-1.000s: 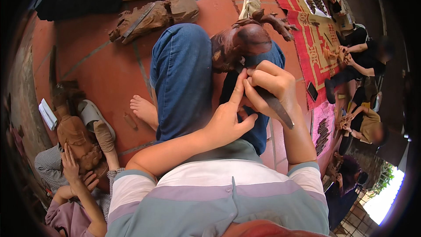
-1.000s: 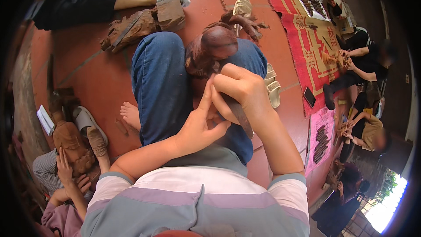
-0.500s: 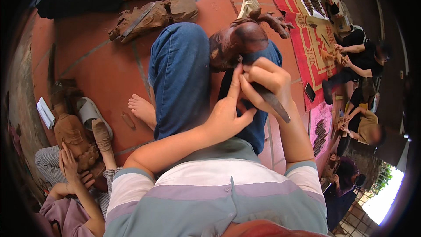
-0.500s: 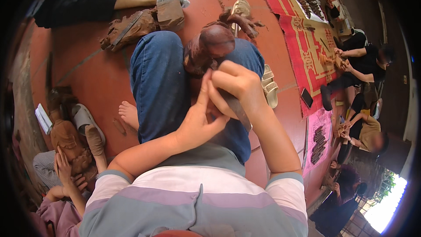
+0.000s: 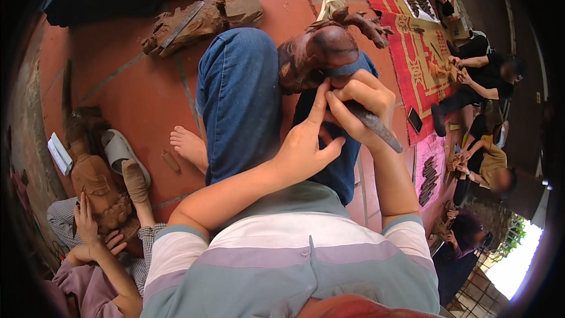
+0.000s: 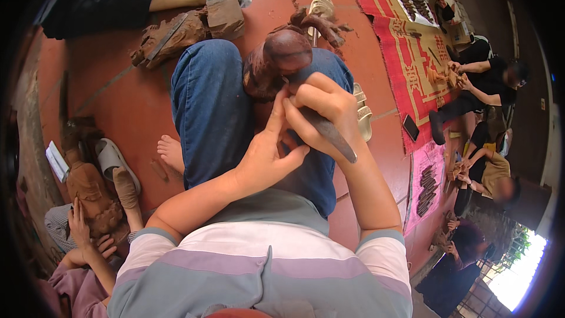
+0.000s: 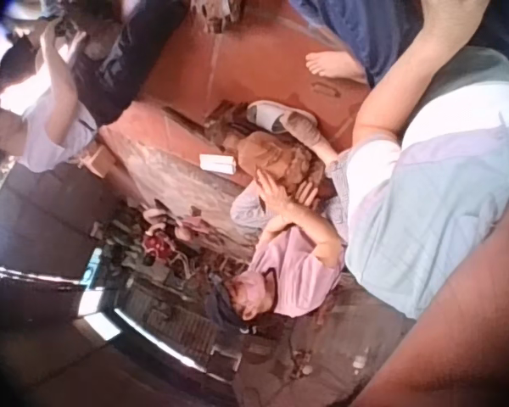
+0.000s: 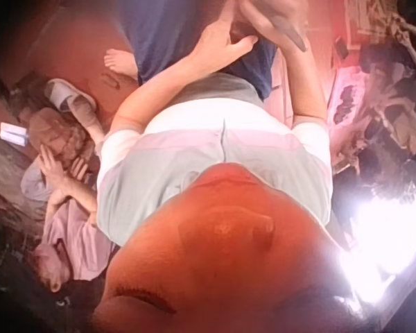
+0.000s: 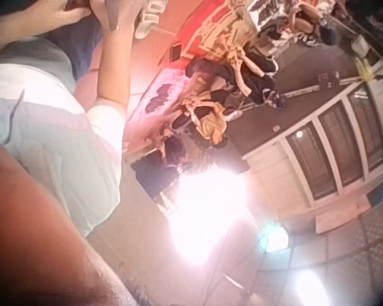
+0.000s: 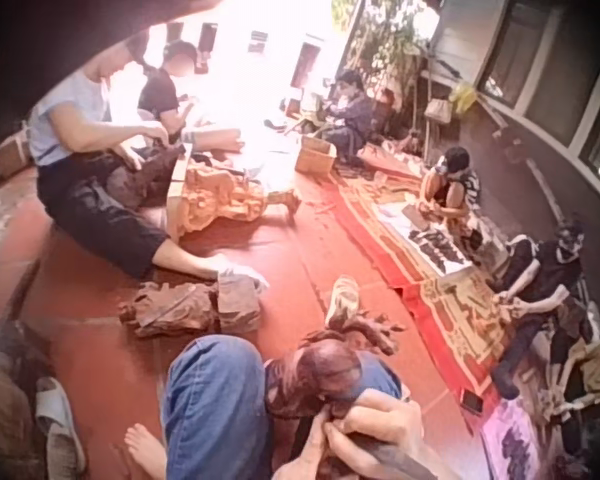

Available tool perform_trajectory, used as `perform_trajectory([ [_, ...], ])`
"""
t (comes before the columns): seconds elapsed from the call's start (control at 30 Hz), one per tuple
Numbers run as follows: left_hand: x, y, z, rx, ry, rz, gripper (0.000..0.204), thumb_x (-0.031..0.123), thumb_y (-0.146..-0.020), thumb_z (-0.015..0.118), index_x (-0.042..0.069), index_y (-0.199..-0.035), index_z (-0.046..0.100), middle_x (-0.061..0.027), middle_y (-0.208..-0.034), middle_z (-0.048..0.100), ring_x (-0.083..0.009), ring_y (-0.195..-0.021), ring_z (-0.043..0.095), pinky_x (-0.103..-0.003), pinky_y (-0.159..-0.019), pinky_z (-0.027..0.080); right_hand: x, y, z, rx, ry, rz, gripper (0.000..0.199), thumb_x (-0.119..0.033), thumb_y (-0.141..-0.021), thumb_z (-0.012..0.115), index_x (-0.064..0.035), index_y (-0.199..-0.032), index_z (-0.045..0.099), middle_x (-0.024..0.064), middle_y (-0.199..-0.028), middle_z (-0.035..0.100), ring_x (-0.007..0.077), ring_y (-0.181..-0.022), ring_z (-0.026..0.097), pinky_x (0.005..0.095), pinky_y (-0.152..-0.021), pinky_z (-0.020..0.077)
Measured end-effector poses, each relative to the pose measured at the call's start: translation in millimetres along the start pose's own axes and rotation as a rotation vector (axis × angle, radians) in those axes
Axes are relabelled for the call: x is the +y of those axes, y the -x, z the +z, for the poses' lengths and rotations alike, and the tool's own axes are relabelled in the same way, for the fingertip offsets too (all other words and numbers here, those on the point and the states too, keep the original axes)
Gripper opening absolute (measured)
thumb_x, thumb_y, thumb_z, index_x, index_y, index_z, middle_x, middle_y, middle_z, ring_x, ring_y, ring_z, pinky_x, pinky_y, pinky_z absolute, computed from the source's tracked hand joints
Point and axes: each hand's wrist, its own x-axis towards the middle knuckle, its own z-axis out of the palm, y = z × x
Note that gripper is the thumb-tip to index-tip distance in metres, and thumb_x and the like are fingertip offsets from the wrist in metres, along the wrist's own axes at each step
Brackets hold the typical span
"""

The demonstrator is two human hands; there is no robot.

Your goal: The person is carving a piece of wood using a small knife. They are sitting on the floor with other people who are also carving wood. The person is holding the wood in their left hand and the knife in their right hand.

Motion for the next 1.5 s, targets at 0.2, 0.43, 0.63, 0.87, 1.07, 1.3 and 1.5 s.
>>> perform_trajectory([
  [0.2,5,1,-4,-0.026,-0.01,-0.006,0.097,0.002,-0.077,0.062,0.01,-0.149,-0.002,-0.014,-0.091,0.062,-0.0215,-0.066,0.062,-0.031,-0.065,0.051,-8,-2,0,0.023,-0.024,0.004,0.009,-0.002,-0.069,0.067,-0.0035,-0.066,0.059,0.0065,-0.064,0.052,0.0192,-0.054,0.053,0.0291,-0.05,0.042],
  [0.43,2,10,4,-0.069,0.062,-0.024,0.096,0.002,-0.077,0.062,0.011,-0.149,-0.001,-0.0149,-0.093,0.062,-0.0195,-0.065,0.061,-0.03,-0.063,0.05,-4,7,-5,0.013,-0.063,0.025,0.009,-0.001,-0.068,0.067,-0.0024,-0.065,0.059,0.0073,-0.063,0.053,0.0178,-0.054,0.054,0.0281,-0.049,0.0415],
  [0.63,2,12,2,-0.084,0.006,-0.026,0.094,0.003,-0.078,0.062,0.008,-0.149,0.001,-0.0162,-0.094,0.062,-0.0216,-0.066,0.062,-0.03,-0.06,0.051,1,13,-5,0.013,-0.076,-0.003,0.008,-0.001,-0.069,0.068,-0.002,-0.067,0.06,0.0075,-0.065,0.055,0.018,-0.055,0.055,0.0278,-0.05,0.0429],
  [0.87,9,4,0,-0.1,0.001,-0.104,0.095,0.005,-0.077,0.063,0.009,-0.149,0.0,-0.0148,-0.093,0.063,-0.021,-0.065,0.062,-0.03,-0.061,0.051,8,12,-4,0.053,-0.116,0.015,0.01,-0.001,-0.069,0.067,-0.0005,-0.065,0.057,0.0083,-0.067,0.058,0.0174,-0.056,0.057,0.0265,-0.052,0.0447],
  [1.07,7,-9,-1,-0.017,-0.036,-0.076,0.096,0.004,-0.077,0.062,0.01,-0.149,0.0,-0.0127,-0.088,0.063,-0.0187,-0.062,0.061,-0.028,-0.059,0.05,14,3,8,0.159,-0.121,-0.01,0.012,0.0,-0.069,0.068,-0.0007,-0.064,0.057,0.0098,-0.069,0.06,0.0172,-0.057,0.058,0.027,-0.053,0.0457],
  [1.3,7,-6,1,-0.031,-0.035,-0.018,0.096,0.002,-0.078,0.06,0.011,-0.149,-0.005,-0.0097,-0.086,0.063,-0.0113,-0.065,0.061,-0.021,-0.057,0.046,10,4,4,0.135,-0.147,0.027,0.01,0.0,-0.069,0.067,-0.0008,-0.065,0.058,0.0101,-0.071,0.061,0.0168,-0.058,0.058,0.0274,-0.053,0.0454],
  [1.5,16,3,-1,-0.119,-0.014,-0.09,0.096,0.004,-0.078,0.062,0.008,-0.148,-0.003,-0.012,-0.086,0.063,-0.0175,-0.064,0.062,-0.027,-0.061,0.049,7,11,-5,0.057,-0.167,0.057,0.01,0.0,-0.069,0.067,-0.0006,-0.065,0.058,0.0086,-0.069,0.059,0.0177,-0.059,0.058,0.0265,-0.054,0.0451],
])
